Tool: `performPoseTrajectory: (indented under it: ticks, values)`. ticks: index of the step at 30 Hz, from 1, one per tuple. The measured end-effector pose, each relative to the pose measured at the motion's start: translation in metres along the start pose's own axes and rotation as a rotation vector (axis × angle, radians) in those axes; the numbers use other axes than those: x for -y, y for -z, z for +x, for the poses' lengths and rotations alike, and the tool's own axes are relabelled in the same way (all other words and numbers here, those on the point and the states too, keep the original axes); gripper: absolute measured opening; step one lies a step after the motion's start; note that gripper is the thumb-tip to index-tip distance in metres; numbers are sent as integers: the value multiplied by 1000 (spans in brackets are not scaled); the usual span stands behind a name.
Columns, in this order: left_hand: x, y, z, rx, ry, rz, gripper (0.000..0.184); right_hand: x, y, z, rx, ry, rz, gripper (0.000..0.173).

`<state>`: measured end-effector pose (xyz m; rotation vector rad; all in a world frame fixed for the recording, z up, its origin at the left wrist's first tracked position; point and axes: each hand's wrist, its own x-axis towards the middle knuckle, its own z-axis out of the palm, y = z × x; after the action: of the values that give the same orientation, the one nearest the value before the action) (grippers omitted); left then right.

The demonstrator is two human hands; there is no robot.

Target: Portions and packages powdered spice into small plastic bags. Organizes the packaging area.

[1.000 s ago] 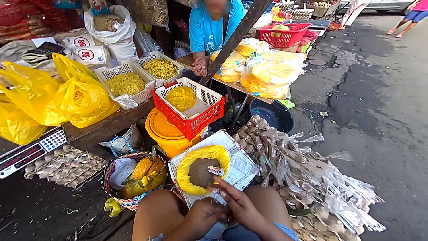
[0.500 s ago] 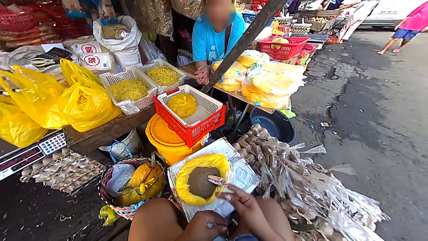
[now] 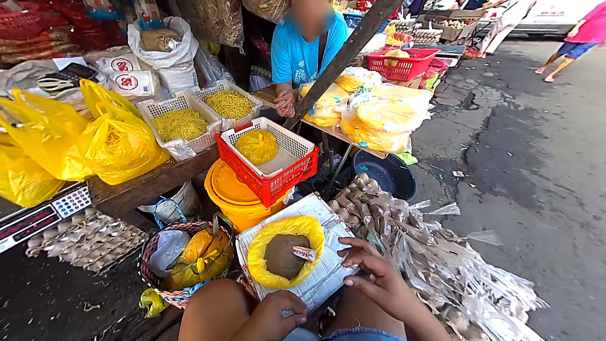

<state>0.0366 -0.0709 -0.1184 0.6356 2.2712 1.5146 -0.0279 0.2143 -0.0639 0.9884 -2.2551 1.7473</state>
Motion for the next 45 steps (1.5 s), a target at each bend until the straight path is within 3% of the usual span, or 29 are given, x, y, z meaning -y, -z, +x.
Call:
performPoseTrajectory:
  ticks: [4,8,12,16,20,23,26,28,34,36,40,42,45]
  values:
    - [1,8,-4,38,42,70,17,6,9,-3,261,21,-77,22]
    - [-11,2,1,49,52,72,32,9,-18,-10,436,-50,-84,15]
    - [-10,-12,8,-27,-160,1,19,4,-37,-11,239,-55,-4,19]
    - [0,-7,4,60,-141,5,16,6,-20,-4,11,12,-43,17]
    - [7,-2,-3,11,-72,-52,20,6,-5,-7,62,10,-46,23]
    - [-10,-1,2,79,13,-121,45,10,-23,-10,126,-9,-13,20]
    - [-15,-10,11,73,-45,-145,29,11,-42,-8,199,44,-7,19]
    - [-12,-9,15,108,-77,-170,20,11,-37,0,137,81,-72,20]
    - [0,12,-2,233,31,-22,22,8,15,8,-133,126,-260,26]
    - [6,13,-9,203,57,-13,21,7,24,4,-28,112,-218,29]
    - [8,15,-14,138,59,-5,18,4,35,-6,444,-13,-85,29]
    - [8,20,-16,130,80,39,18,0,35,-8,445,-30,-114,21]
    - [9,29,-18,111,167,128,20,-2,39,-8,375,-41,-167,23]
